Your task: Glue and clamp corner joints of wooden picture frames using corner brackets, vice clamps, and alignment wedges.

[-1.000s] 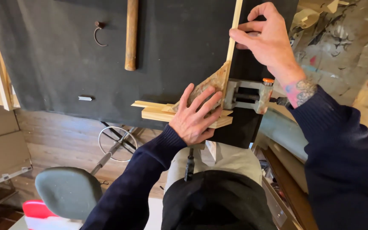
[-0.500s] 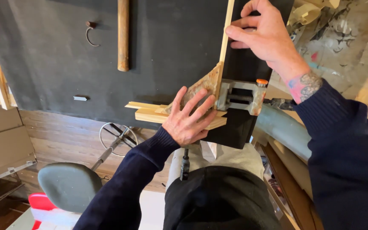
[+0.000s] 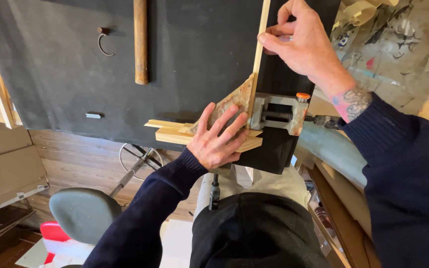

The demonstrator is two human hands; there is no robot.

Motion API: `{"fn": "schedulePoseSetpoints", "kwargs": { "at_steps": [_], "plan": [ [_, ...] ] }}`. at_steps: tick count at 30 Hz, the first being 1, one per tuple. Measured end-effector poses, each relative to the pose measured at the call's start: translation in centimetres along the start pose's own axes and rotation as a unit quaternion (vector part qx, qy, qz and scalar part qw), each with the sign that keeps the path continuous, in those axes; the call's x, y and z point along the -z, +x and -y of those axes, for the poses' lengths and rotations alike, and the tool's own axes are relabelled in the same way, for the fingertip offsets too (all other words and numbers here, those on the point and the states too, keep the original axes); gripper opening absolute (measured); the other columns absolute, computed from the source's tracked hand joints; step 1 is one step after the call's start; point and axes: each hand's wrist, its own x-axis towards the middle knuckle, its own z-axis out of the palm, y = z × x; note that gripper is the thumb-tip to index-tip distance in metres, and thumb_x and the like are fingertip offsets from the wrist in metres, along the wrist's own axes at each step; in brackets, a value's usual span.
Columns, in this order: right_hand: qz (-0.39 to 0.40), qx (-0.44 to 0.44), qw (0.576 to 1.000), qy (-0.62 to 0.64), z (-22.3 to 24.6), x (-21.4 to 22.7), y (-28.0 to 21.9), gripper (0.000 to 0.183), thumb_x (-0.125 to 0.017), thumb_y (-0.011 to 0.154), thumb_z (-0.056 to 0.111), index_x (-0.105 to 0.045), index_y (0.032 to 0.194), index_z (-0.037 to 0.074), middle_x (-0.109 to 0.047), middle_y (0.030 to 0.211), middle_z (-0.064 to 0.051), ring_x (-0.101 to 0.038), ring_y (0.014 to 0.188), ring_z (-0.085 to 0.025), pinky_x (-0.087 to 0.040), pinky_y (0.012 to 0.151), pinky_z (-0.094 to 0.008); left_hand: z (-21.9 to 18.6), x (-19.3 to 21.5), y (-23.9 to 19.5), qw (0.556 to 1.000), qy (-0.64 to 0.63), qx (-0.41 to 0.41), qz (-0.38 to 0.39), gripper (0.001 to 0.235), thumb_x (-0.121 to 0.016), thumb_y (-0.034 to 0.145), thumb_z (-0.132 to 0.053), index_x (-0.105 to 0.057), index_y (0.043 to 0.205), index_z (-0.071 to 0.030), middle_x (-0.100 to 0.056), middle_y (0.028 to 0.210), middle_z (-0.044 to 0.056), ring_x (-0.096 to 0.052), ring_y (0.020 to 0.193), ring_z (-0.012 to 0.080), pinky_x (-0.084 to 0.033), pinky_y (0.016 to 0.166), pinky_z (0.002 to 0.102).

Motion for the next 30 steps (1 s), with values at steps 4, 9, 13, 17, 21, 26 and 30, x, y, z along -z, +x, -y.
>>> {"fn": "schedulePoseSetpoints", "kwargs": {
  "at_steps": [4,9,13,17,21,26,30],
  "plan": [
    [0.013,0.083,0.975,-0.206,4.2,1.1,-4.0,0.043,-0.079,0.100,0.016,-0.048,0.124,0.000,-0.074,0.116,-0.018,-0.076,0.103,-0.021,-0.063,0.086,-0.034,-0.2,0.2,0.0,1.000,-0.013,-0.006,0.002,0.063,-0.084,0.068,-0.032,-0.069,0.125,-0.009,-0.047,0.156,0.014,-0.039,0.150,0.0351,-0.030,0.118,0.072],
    [0.026,0.301,0.855,-0.421,0.7,6.6,-13.3,0.056,-0.083,0.083,0.027,-0.057,0.126,0.003,-0.070,0.126,-0.018,-0.072,0.109,-0.032,-0.061,0.091,-0.040,0.2,0.5,0.1,1.000,-0.002,0.013,-0.003,0.064,-0.083,0.071,-0.033,-0.069,0.128,-0.008,-0.046,0.157,0.013,-0.039,0.150,0.0339,-0.030,0.119,0.071],
    [0.060,0.294,0.776,-0.555,-3.5,9.5,-18.9,0.038,-0.077,0.084,0.023,-0.066,0.115,0.005,-0.067,0.120,-0.010,-0.069,0.098,-0.027,-0.057,0.077,-0.035,0.0,0.5,-0.1,1.000,-0.011,0.006,0.003,0.063,-0.083,0.073,-0.033,-0.067,0.129,-0.007,-0.045,0.158,0.013,-0.039,0.151,0.0340,-0.031,0.119,0.071],
    [0.075,0.277,0.785,-0.549,-5.0,10.5,-19.0,0.028,-0.076,0.088,0.010,-0.071,0.115,0.006,-0.071,0.104,-0.010,-0.069,0.081,-0.028,-0.055,0.072,-0.037,0.1,0.2,-0.1,1.000,-0.013,0.001,0.005,0.063,-0.083,0.074,-0.033,-0.066,0.129,-0.008,-0.044,0.159,0.014,-0.038,0.151,0.0341,-0.031,0.119,0.071],
    [0.029,0.129,0.910,-0.393,-10.4,13.1,-17.9,0.028,-0.073,0.091,0.015,-0.070,0.117,0.006,-0.068,0.092,-0.008,-0.064,0.069,-0.019,-0.052,0.067,-0.029,0.3,0.0,-0.1,1.000,-0.008,0.001,0.000,0.061,-0.083,0.076,-0.031,-0.066,0.129,-0.008,-0.043,0.160,0.013,-0.038,0.152,0.0332,-0.031,0.120,0.071],
    [0.102,-0.242,0.961,-0.091,-28.1,21.4,-25.7,0.049,-0.041,0.119,0.031,-0.054,0.086,-0.002,-0.053,0.066,-0.011,-0.044,0.057,-0.020,-0.039,0.053,-0.035,0.0,0.1,-0.3,1.000,-0.029,-0.002,0.000,0.064,-0.083,0.073,-0.033,-0.066,0.129,-0.007,-0.043,0.158,0.014,-0.038,0.151,0.0343,-0.029,0.119,0.072],
    [0.019,0.242,0.811,-0.532,0.0,6.6,-17.8,0.047,-0.073,0.077,0.034,-0.066,0.110,0.001,-0.071,0.101,-0.014,-0.068,0.073,-0.029,-0.055,0.063,-0.036,0.1,0.5,-0.1,1.000,-0.030,0.005,0.004,0.067,-0.084,0.070,-0.034,-0.067,0.129,-0.007,-0.043,0.158,0.014,-0.038,0.151,0.0343,-0.029,0.119,0.072]
  ]
}}
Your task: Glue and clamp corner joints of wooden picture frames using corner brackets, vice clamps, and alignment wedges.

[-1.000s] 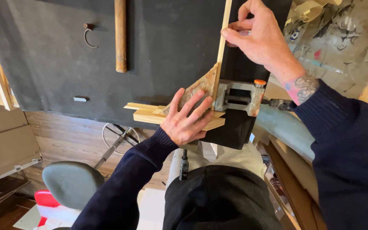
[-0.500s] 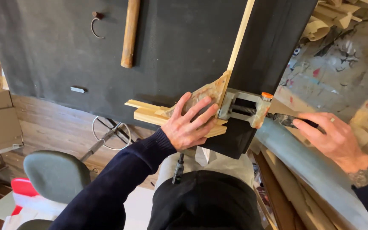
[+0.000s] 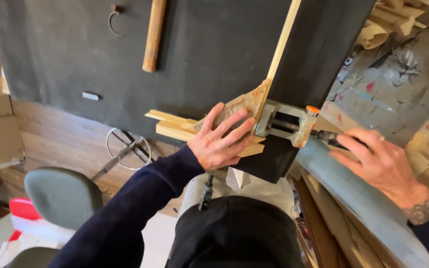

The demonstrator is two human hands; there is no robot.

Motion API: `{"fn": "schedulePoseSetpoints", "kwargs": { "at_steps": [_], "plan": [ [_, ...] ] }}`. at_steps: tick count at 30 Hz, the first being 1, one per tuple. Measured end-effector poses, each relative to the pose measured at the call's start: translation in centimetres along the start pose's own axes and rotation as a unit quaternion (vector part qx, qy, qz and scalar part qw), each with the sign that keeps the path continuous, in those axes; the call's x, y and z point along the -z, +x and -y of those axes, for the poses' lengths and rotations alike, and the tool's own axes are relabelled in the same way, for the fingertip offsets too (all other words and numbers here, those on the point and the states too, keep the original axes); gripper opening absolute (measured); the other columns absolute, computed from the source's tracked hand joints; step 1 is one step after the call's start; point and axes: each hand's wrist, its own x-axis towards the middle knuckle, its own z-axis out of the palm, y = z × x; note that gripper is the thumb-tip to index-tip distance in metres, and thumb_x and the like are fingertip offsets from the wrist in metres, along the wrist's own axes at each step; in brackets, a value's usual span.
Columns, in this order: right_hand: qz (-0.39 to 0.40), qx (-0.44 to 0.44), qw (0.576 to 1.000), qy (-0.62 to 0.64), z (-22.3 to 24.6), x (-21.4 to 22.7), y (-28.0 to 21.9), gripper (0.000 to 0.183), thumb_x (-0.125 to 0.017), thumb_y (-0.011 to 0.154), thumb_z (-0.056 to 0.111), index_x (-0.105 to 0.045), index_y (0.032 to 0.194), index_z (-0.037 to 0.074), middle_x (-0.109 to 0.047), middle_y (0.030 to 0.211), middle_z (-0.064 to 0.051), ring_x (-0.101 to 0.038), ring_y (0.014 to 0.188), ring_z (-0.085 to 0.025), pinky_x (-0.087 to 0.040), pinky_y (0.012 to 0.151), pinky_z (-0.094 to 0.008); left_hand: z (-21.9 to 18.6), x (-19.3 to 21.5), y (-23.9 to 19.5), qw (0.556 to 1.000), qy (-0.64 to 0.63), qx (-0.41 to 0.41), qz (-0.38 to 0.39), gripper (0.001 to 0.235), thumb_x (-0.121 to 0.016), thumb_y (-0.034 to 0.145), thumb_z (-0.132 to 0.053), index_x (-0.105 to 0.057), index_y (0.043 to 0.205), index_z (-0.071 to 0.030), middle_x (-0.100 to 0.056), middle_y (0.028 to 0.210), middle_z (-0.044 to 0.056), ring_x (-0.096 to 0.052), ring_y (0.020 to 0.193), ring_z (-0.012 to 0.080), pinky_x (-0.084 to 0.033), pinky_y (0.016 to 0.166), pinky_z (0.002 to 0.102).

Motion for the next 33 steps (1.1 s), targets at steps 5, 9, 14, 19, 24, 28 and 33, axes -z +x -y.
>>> {"fn": "schedulePoseSetpoints", "kwargs": {
  "at_steps": [5,9,14,19,24,28,33],
  "plan": [
    [0.007,0.041,0.999,0.023,-2.8,-1.7,-2.2,0.028,-0.073,0.092,0.021,-0.073,0.112,0.002,-0.072,0.104,-0.010,-0.068,0.081,-0.026,-0.056,0.073,-0.038,0.1,-0.5,0.0,1.000,0.012,-0.008,-0.009,0.063,-0.084,0.071,-0.033,-0.067,0.127,-0.008,-0.043,0.159,0.014,-0.038,0.152,0.0331,-0.029,0.121,0.071],
    [0.077,-0.244,0.932,0.258,-8.7,-6.5,-6.0,0.022,-0.064,0.100,0.015,-0.072,0.118,0.005,-0.067,0.082,-0.002,-0.061,0.067,-0.009,-0.049,0.062,-0.027,-0.1,-0.2,-0.1,1.000,0.014,-0.006,-0.002,0.063,-0.084,0.071,-0.034,-0.067,0.126,-0.008,-0.043,0.159,0.014,-0.038,0.152,0.0337,-0.029,0.120,0.071],
    [0.211,-0.420,0.726,0.502,-17.0,-15.5,-17.1,0.052,-0.051,0.123,0.034,-0.058,0.089,-0.006,-0.051,0.068,-0.011,-0.043,0.051,-0.016,-0.038,0.049,-0.035,-0.3,-0.6,0.0,1.000,0.015,-0.005,-0.001,0.062,-0.084,0.069,-0.034,-0.068,0.124,-0.009,-0.044,0.158,0.015,-0.038,0.151,0.0345,-0.029,0.119,0.072],
    [-0.009,-0.009,0.997,0.071,-0.5,-1.0,-0.8,0.040,-0.078,0.086,0.021,-0.067,0.116,-0.002,-0.067,0.108,-0.012,-0.067,0.081,-0.032,-0.055,0.070,-0.039,-0.3,-0.6,-0.2,1.000,0.014,0.002,-0.002,0.062,-0.084,0.070,-0.033,-0.068,0.125,-0.009,-0.043,0.159,0.015,-0.037,0.151,0.0345,-0.028,0.119,0.072],
    [0.035,-0.028,0.999,0.015,-3.6,-3.9,-3.8,0.047,-0.083,0.085,0.022,-0.073,0.127,0.003,-0.065,0.096,-0.011,-0.065,0.073,-0.032,-0.055,0.070,-0.043,-0.2,-0.5,-0.2,1.000,0.006,-0.002,0.000,0.064,-0.085,0.070,-0.033,-0.068,0.126,-0.008,-0.043,0.160,0.015,-0.037,0.152,0.0342,-0.027,0.120,0.072],
    [0.104,-0.281,0.912,0.279,-5.7,-6.0,-5.1,0.029,-0.062,0.102,0.024,-0.072,0.122,0.006,-0.071,0.095,-0.006,-0.067,0.074,-0.015,-0.054,0.067,-0.030,0.1,-0.4,0.0,1.000,0.012,-0.008,-0.004,0.064,-0.084,0.068,-0.033,-0.068,0.126,-0.009,-0.044,0.159,0.015,-0.038,0.151,0.0349,-0.027,0.120,0.072],
    [0.248,-0.469,0.723,0.442,-6.2,-3.8,-3.1,0.045,-0.054,0.114,0.039,-0.068,0.107,-0.003,-0.040,0.080,-0.028,-0.048,0.071,-0.012,-0.043,0.066,-0.031,-0.6,-0.5,-0.1,1.000,0.006,-0.016,-0.015,0.067,-0.084,0.067,-0.034,-0.069,0.128,-0.008,-0.045,0.158,0.016,-0.039,0.151,0.0359,-0.027,0.120,0.071]
  ]
}}
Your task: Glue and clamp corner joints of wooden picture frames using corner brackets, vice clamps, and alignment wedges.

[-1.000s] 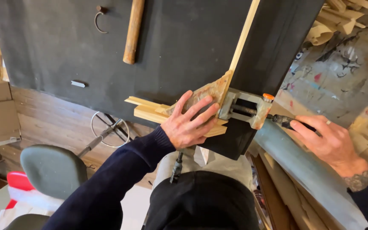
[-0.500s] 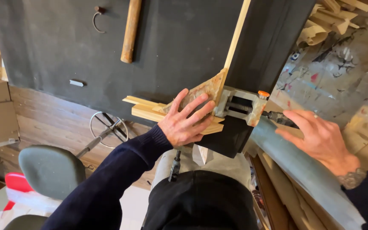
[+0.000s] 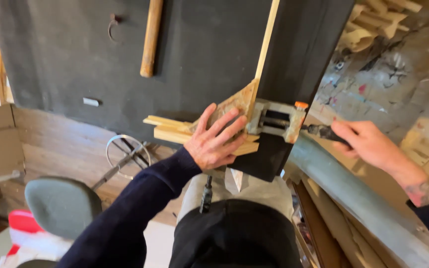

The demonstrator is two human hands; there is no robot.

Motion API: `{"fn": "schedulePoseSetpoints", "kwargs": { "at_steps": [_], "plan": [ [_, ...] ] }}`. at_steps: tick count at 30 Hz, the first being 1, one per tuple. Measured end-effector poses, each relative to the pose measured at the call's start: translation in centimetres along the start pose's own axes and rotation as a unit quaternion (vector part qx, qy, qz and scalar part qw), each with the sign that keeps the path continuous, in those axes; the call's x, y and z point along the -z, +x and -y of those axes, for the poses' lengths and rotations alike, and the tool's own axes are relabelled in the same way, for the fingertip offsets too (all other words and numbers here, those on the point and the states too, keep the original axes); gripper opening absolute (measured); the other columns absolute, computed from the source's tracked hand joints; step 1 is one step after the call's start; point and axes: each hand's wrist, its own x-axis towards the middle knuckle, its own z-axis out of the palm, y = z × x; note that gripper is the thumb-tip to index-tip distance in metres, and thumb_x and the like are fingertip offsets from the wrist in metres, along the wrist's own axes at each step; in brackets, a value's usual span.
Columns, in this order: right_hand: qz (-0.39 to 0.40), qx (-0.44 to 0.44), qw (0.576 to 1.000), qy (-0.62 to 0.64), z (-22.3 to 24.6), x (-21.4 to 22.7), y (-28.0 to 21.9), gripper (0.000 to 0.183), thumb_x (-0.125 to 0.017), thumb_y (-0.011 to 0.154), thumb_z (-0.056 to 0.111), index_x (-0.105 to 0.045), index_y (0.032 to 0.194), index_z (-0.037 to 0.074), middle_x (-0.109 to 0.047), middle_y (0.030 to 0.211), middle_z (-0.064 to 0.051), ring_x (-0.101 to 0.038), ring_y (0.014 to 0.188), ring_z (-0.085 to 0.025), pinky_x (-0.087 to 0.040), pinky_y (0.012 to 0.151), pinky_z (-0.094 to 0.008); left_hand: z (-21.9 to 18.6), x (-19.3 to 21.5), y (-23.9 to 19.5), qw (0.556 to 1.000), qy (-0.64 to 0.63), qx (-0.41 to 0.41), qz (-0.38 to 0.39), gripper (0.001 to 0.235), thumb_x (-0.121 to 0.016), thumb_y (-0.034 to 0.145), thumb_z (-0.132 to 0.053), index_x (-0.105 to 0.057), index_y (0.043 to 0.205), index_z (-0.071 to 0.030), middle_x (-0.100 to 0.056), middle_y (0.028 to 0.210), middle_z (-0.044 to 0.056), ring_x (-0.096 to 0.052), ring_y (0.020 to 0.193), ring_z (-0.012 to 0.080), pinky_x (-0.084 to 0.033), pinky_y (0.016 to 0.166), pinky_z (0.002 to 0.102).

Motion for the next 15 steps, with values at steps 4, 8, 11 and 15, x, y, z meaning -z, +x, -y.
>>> {"fn": "schedulePoseSetpoints", "kwargs": {
  "at_steps": [4,8,11,15],
  "plan": [
    [-0.163,0.213,0.910,-0.316,6.0,-4.5,-3.7,0.033,-0.057,0.096,0.031,-0.067,0.106,0.001,-0.071,0.084,-0.017,-0.067,0.073,-0.031,-0.055,0.067,-0.045,0.0,0.1,-0.1,1.000,0.010,0.017,-0.002,0.063,-0.083,0.069,-0.031,-0.068,0.126,-0.010,-0.046,0.157,0.015,-0.039,0.151,0.0351,-0.027,0.120,0.071],
    [-0.224,0.259,0.810,-0.476,7.0,-6.8,-3.5,0.030,-0.065,0.085,0.027,-0.059,0.099,0.002,-0.070,0.087,-0.021,-0.069,0.079,-0.041,-0.054,0.065,-0.053,0.4,0.3,0.3,1.000,0.009,0.012,0.004,0.064,-0.082,0.072,-0.031,-0.067,0.129,-0.009,-0.046,0.157,0.015,-0.038,0.151,0.0352,-0.027,0.120,0.071],
    [-0.224,0.200,0.805,-0.511,5.9,-6.5,-1.9,0.032,-0.069,0.082,0.032,-0.064,0.095,0.002,-0.072,0.084,-0.020,-0.069,0.076,-0.042,-0.055,0.067,-0.053,0.1,0.3,0.0,1.000,0.010,0.013,-0.002,0.062,-0.082,0.073,-0.031,-0.067,0.129,-0.009,-0.045,0.157,0.015,-0.038,0.151,0.0349,-0.027,0.120,0.071],
    [-0.206,0.134,0.830,-0.500,7.3,-6.1,-0.9,0.025,-0.072,0.076,0.031,-0.071,0.083,0.007,-0.070,0.077,-0.025,-0.067,0.073,-0.045,-0.056,0.070,-0.054,0.4,0.4,0.1,1.000,0.015,-0.001,-0.006,0.060,-0.082,0.073,-0.030,-0.067,0.128,-0.010,-0.045,0.157,0.014,-0.039,0.151,0.0343,-0.028,0.120,0.071]
  ]
}}
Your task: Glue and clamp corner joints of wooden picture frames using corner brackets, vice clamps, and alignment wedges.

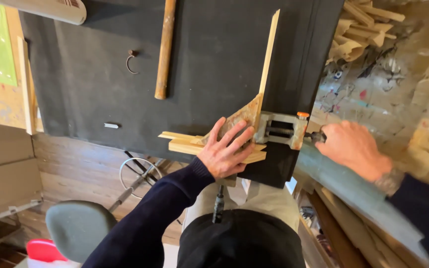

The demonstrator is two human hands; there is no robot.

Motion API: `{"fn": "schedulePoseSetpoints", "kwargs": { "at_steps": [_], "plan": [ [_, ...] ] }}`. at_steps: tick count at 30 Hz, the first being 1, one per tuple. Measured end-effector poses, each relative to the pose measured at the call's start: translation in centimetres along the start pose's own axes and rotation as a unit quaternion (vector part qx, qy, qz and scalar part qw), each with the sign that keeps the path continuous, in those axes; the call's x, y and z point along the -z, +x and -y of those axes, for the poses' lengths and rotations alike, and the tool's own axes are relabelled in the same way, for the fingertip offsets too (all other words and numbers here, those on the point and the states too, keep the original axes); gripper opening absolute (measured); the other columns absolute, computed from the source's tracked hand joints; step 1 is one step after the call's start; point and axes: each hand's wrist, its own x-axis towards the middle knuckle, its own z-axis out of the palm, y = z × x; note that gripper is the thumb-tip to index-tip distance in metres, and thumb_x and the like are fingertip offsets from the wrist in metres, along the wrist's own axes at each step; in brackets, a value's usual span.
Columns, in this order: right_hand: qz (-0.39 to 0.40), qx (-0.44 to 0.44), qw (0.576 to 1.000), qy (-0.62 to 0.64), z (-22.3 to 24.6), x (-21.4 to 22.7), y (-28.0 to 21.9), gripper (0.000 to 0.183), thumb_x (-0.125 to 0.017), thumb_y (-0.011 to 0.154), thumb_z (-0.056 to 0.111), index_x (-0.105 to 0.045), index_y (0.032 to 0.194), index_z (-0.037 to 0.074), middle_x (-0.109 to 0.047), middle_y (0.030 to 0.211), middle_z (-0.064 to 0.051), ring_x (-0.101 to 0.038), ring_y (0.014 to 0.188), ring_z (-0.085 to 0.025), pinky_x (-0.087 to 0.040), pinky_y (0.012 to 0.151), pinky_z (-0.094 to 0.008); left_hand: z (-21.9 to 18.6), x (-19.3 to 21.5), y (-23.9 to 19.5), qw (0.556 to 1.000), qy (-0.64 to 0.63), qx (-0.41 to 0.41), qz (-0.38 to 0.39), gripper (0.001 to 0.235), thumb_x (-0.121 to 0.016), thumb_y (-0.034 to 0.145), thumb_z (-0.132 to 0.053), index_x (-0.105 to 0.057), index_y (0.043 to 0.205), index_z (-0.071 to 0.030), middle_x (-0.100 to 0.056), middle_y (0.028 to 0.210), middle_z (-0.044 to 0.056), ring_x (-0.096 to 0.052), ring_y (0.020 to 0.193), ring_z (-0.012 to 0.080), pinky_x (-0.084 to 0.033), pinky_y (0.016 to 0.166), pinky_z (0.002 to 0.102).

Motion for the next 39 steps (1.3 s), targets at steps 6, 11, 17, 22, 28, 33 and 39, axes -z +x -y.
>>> {"fn": "schedulePoseSetpoints", "kwargs": {
  "at_steps": [6,11,17,22,28,33,39],
  "plan": [
    [0.091,0.035,0.995,0.017,-0.7,1.4,-0.4,0.037,-0.073,0.084,0.037,-0.068,0.081,0.000,-0.071,0.078,-0.023,-0.068,0.079,-0.045,-0.056,0.073,-0.052,-0.1,0.2,0.4,0.999,-0.019,-0.018,-0.018,0.060,-0.080,0.073,-0.032,-0.068,0.128,-0.011,-0.046,0.156,0.015,-0.040,0.150,0.0351,-0.028,0.119,0.071],
    [-0.371,0.003,0.922,0.110,10.4,8.8,-6.6,0.036,-0.072,0.085,0.024,-0.066,0.108,-0.004,-0.068,0.107,-0.026,-0.062,0.100,-0.044,-0.050,0.082,-0.050,1.6,1.8,1.2,0.997,-0.066,-0.031,0.033,0.058,-0.076,0.084,-0.042,-0.065,0.129,-0.006,-0.049,0.150,0.016,-0.042,0.144,0.0351,-0.029,0.116,0.065],
    [-0.107,-0.067,0.684,0.719,21.2,-17.5,-14.2,0.059,-0.035,0.105,0.047,-0.068,0.113,-0.001,-0.072,0.108,-0.009,-0.066,0.099,-0.022,-0.055,0.085,-0.038,6.8,1.8,3.5,0.974,-0.087,-0.202,0.060,0.053,-0.074,0.085,-0.042,-0.065,0.125,-0.007,-0.052,0.144,0.014,-0.044,0.139,0.0330,-0.029,0.120,0.064],
    [-0.014,-0.117,0.484,0.867,30.1,-29.4,-15.0,0.067,-0.034,0.111,0.053,-0.072,0.104,-0.002,-0.067,0.078,0.001,-0.056,0.068,-0.013,-0.044,0.063,-0.027,7.0,2.4,2.3,0.971,-0.113,-0.199,0.073,0.054,-0.075,0.085,-0.044,-0.064,0.123,-0.007,-0.051,0.143,0.016,-0.039,0.146,0.0340,-0.026,0.122,0.067],
    [-0.164,-0.300,0.600,0.723,34.6,-25.5,-13.4,0.043,-0.060,0.106,0.038,-0.064,0.090,-0.001,-0.048,0.060,-0.003,-0.040,0.053,-0.014,-0.032,0.046,-0.031,7.2,1.2,2.9,0.962,-0.137,-0.220,0.083,0.055,-0.076,0.085,-0.042,-0.065,0.127,-0.008,-0.044,0.145,0.019,-0.034,0.148,0.0383,-0.027,0.121,0.070],
    [-0.364,-0.430,0.738,0.371,36.8,-19.4,-11.3,0.025,-0.075,0.093,0.023,-0.066,0.104,0.002,-0.063,0.079,-0.013,-0.058,0.067,-0.029,-0.046,0.059,-0.035,7.3,1.0,3.4,0.957,-0.134,-0.240,0.094,0.054,-0.076,0.090,-0.041,-0.063,0.130,-0.008,-0.039,0.148,0.020,-0.032,0.150,0.0408,-0.029,0.121,0.068],
    [-0.401,-0.432,0.735,0.337,35.9,-12.7,-9.5,0.073,-0.089,0.071,0.024,-0.057,0.133,0.002,-0.058,0.129,-0.019,-0.053,0.123,-0.037,-0.042,0.107,-0.047,7.4,1.9,3.4,0.963,-0.104,-0.231,0.093,0.058,-0.075,0.092,-0.041,-0.059,0.139,-0.012,-0.037,0.151,0.018,-0.031,0.151,0.0383,-0.029,0.121,0.068]
  ]
}}
